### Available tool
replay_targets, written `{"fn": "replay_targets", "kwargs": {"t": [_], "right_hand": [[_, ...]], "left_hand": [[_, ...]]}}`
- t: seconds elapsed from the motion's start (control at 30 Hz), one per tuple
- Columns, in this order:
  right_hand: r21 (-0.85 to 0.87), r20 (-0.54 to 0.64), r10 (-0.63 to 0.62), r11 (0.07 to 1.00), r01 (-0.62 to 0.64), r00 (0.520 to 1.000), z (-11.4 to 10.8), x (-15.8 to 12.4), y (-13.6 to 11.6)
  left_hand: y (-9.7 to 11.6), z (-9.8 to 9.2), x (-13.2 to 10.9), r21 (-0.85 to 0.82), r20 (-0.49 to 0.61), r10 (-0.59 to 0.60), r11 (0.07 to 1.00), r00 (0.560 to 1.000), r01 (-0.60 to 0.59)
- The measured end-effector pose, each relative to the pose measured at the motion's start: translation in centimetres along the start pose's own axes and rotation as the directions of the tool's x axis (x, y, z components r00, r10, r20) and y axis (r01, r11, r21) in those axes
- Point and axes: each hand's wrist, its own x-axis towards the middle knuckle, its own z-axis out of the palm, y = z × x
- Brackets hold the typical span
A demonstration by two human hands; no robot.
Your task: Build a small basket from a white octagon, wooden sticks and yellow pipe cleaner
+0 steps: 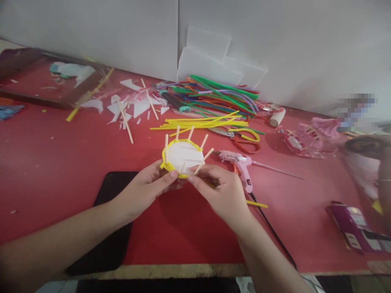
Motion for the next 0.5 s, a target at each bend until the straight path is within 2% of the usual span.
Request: {"fn": "replay_targets", "kwargs": {"t": [0.13,0.33,0.5], "right_hand": [[-0.062,-0.009,-0.039,0.997,0.038,0.999,-0.2,0.0,0.0],[-0.310,0.066,-0.157,0.935,0.170,0.985,-1.5,0.0,-0.1],[-0.308,0.077,-0.226,0.921,0.239,0.971,-1.5,0.0,-0.2]], "left_hand": [[0.2,-0.1,-0.1,-0.006,-0.024,-0.051,0.999,0.998,0.051],[0.2,-0.1,0.0,0.018,-0.058,-0.038,0.999,0.998,0.039],[-0.1,-0.2,0.0,-0.053,-0.028,-0.050,0.997,0.998,0.048]]}}
